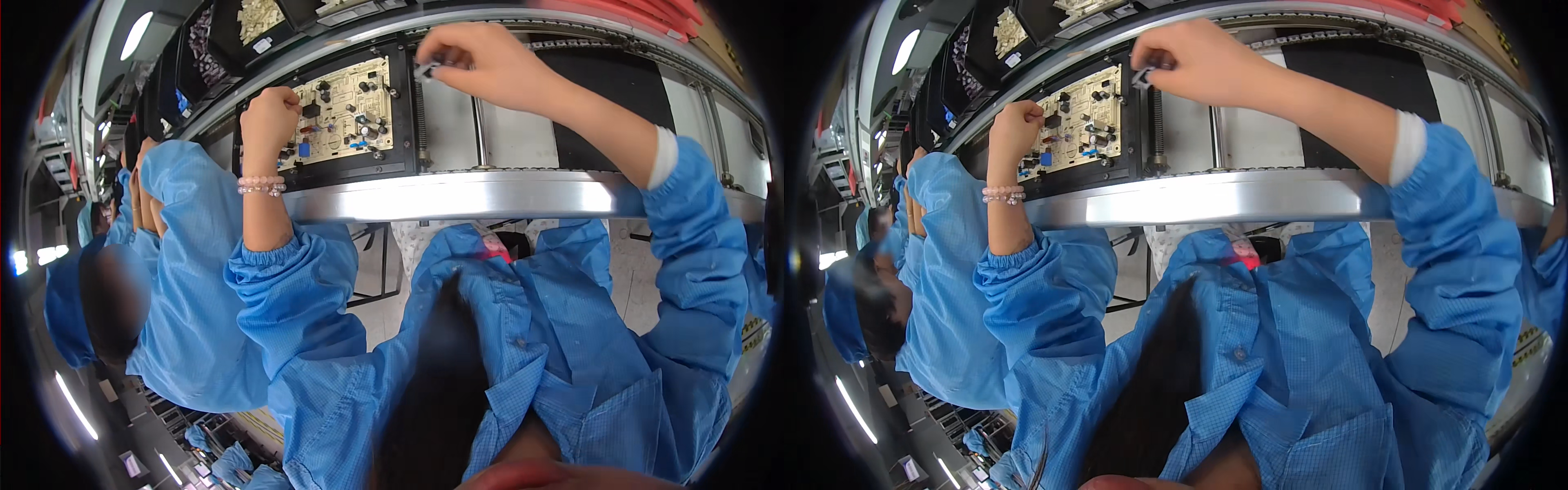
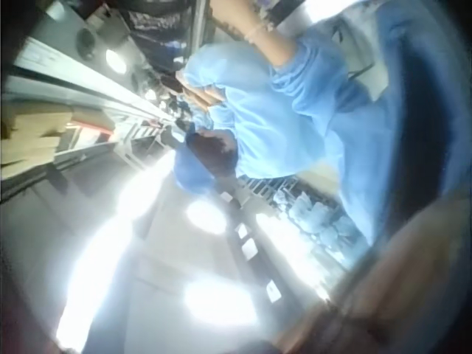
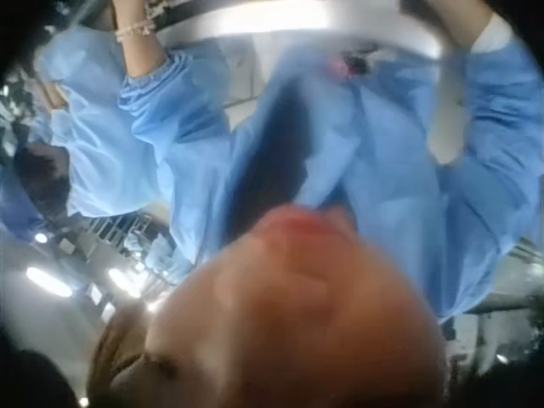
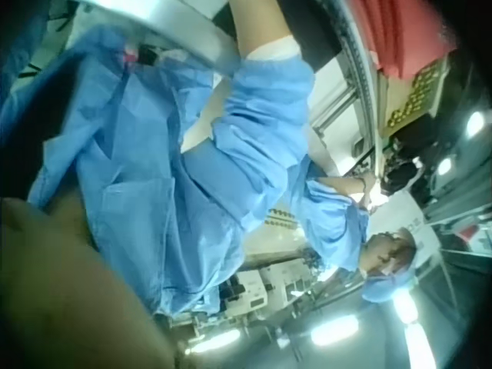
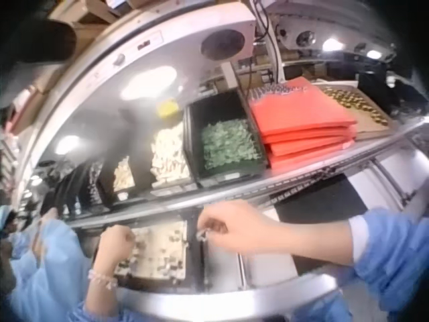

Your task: Manually placing electronic components onto printed circuit boards on an assembly line.

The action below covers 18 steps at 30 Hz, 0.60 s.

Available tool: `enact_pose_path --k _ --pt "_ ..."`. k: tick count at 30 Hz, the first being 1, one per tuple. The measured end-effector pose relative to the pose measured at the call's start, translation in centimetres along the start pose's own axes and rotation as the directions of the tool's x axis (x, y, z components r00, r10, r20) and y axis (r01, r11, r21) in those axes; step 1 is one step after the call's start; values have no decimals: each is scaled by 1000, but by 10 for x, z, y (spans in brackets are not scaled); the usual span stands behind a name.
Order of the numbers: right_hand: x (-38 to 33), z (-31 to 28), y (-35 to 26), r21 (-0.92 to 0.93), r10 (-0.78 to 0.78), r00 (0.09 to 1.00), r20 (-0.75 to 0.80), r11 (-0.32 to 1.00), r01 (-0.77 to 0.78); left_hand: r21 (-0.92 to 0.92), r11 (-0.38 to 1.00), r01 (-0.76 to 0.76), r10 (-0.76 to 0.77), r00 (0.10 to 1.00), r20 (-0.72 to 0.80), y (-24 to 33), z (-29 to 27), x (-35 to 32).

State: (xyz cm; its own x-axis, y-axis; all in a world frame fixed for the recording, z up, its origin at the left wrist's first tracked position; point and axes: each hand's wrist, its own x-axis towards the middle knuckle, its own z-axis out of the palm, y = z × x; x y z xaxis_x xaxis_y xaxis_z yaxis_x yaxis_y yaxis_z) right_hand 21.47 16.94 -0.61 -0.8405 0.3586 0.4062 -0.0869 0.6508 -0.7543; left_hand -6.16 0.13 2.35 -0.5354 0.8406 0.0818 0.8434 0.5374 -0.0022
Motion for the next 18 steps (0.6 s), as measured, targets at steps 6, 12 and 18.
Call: enact_pose_path --k 6,12,18 --pt "55 26 -16 -106 -9 978 207 994 32 -116 993 -34 32 999 -12 -1 -11 -11" --pt "81 27 -48 -369 106 858 503 924 102 -189 982 -15 30 996 80 5 -19 -4" --pt "81 20 -35 -434 39 885 464 881 189 -136 987 -82 110 971 213 32 -33 24"
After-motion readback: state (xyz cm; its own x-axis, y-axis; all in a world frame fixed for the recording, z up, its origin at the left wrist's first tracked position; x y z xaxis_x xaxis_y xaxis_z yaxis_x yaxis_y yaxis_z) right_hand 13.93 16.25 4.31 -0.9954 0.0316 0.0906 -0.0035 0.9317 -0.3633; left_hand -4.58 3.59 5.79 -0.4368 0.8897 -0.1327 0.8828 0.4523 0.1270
